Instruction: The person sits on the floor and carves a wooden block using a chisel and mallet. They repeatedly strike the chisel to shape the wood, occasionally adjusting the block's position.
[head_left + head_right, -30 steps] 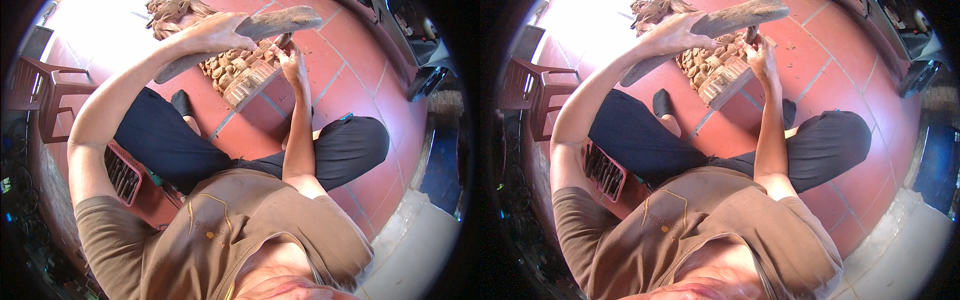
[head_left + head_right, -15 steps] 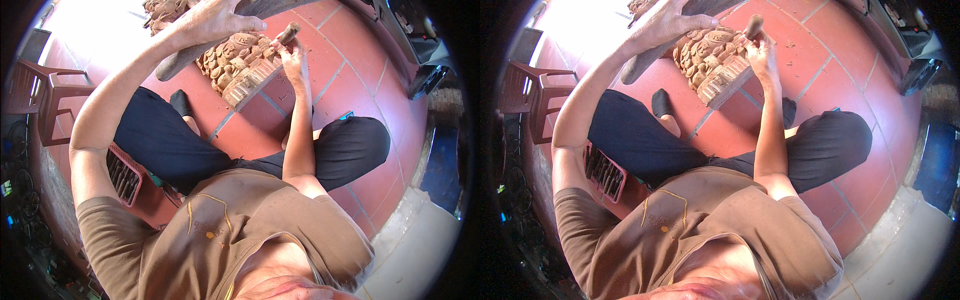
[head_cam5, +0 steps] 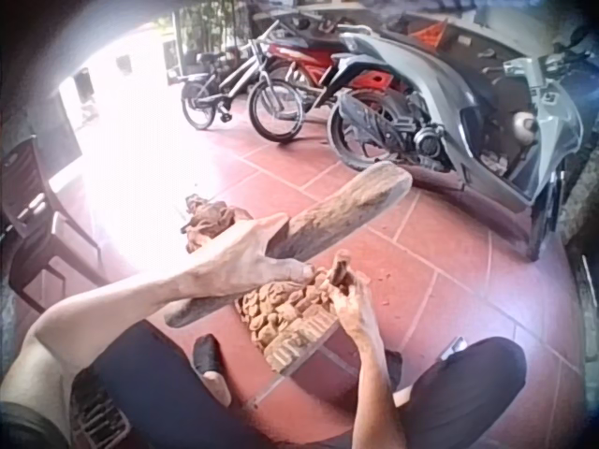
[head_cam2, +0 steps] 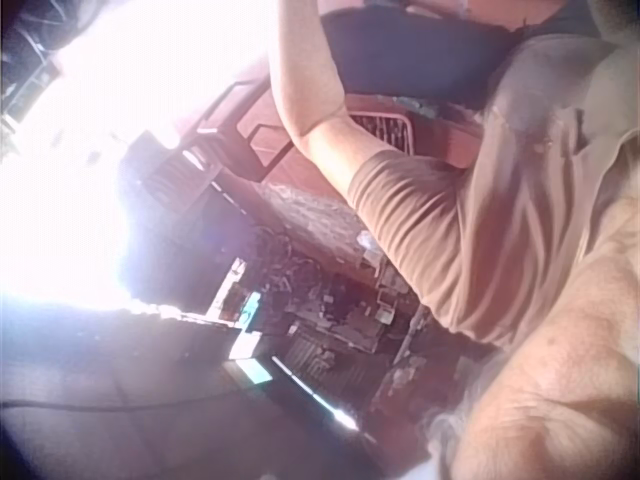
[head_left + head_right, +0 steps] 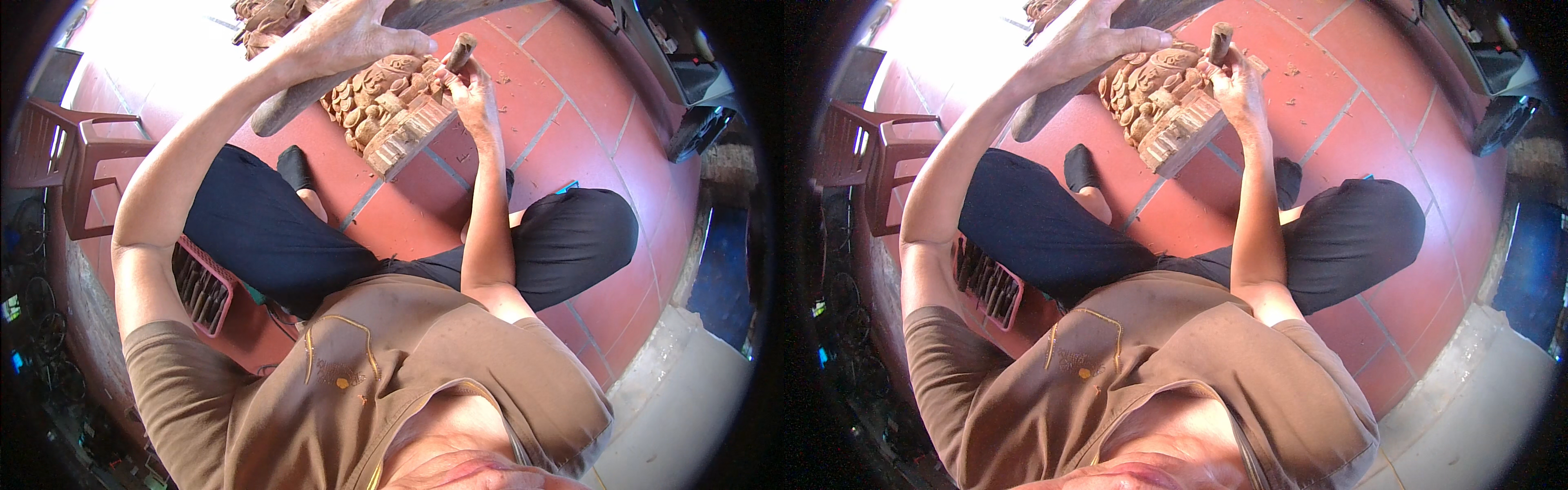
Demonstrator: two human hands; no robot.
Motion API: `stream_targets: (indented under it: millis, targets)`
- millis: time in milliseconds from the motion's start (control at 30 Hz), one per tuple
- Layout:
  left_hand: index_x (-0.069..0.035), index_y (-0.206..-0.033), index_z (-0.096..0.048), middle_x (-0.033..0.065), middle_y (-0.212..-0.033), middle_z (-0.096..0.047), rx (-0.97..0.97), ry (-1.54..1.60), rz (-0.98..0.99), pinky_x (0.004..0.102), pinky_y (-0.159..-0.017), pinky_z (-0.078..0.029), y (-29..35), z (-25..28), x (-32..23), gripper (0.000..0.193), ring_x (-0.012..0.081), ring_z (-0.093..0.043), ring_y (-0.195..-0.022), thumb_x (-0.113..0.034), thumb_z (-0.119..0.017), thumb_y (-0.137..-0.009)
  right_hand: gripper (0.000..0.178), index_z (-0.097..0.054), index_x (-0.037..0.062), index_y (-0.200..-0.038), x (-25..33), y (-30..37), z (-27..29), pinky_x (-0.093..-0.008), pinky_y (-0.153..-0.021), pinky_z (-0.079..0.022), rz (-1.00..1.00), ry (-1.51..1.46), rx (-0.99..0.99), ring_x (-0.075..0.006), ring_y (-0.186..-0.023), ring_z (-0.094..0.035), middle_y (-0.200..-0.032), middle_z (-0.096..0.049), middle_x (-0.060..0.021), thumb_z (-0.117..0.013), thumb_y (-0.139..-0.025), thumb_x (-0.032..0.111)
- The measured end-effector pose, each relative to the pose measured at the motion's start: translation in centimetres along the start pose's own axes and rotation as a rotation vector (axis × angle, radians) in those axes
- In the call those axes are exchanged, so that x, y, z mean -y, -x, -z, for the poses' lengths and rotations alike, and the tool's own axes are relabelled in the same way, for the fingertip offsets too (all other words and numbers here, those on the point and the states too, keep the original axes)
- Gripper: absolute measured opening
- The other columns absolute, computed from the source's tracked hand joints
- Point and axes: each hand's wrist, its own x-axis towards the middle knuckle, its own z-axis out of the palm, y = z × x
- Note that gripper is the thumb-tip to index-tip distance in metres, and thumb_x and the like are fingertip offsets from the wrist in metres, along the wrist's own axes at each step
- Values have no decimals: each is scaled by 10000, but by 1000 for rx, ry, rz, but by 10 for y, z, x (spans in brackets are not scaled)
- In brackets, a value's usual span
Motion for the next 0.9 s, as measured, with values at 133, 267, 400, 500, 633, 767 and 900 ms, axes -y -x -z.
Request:
stream_targets:
  millis: [133, 267, 400, 500, 633, 767, 900]
  targets:
    - [54, -1084, -558, 232, -848, -625, -139, 193, -93, 410, -742, -476, 2, -3, -4, 641, 310, -631, -796, -509, -701, -814, 187, -619, 42, -1030, 8, 2, 0, -290, -678, -496, 23, -8, 30, -109, -714, -613, -834, -675, -32, -677, -911, 174]
    - [59, -1267, -500, 265, -1084, -617, -136, 44, -130, 408, -903, -465, -3, -20, 15, 813, 349, -615, -1017, -578, -676, -793, 197, -620, 43, -1022, 5, 0, -1, -287, -658, -491, 7, 7, 35, -110, -694, -614, -808, -669, -34, -683, -905, 188]
    - [42, -1293, -506, 282, -1186, -606, 153, -164, 7, 409, -969, -461, -5, -35, 32, 847, 370, -606, -1101, -617, -670, -786, 212, -621, 42, -1016, 10, 2, 0, -287, -645, -478, 28, 122, 16, -106, -687, -605, -771, -659, -32, -689, -901, 207]
    - [45, -1292, -506, 297, -1224, -576, 94, -107, 0, 415, -975, -464, -4, -34, 31, 875, 359, -597, -1115, -635, -676, -769, 218, -622, 42, -1016, 6, 2, 1, -292, -642, -471, 26, 112, 14, -105, -688, -598, -753, -652, -34, -691, -900, 212]
    - [39, -1151, -558, 235, -887, -643, 17, 40, 22, 403, -771, -481, 2, -3, -8, 639, 314, -643, -826, -494, -692, -824, 217, -626, 45, -1023, 3, 5, 4, -287, -646, -472, 14, 102, -18, -101, -685, -583, -763, -649, -26, -690, -902, 213]
    - [28, -1288, -516, 289, -1187, -585, -322, 315, -147, 404, -946, -478, -4, -40, 27, 854, 337, -610, -1078, -633, -670, -769, 219, -628, 44, -1036, 8, 4, -1, -288, -662, -475, 11, 46, 25, -106, -686, -582, -798, -660, -21, -689, -902, 207]
    - [12, -1257, -547, 234, -1063, -641, 184, -149, 98, 380, -881, -491, -5, -36, 23, 819, 301, -639, -1008, -641, -639, -772, 199, -627, 45, -1041, 7, 4, 1, -281, -681, -477, 62, 20, -1, -105, -707, -586, -822, -666, -33, -681, -902, 177]
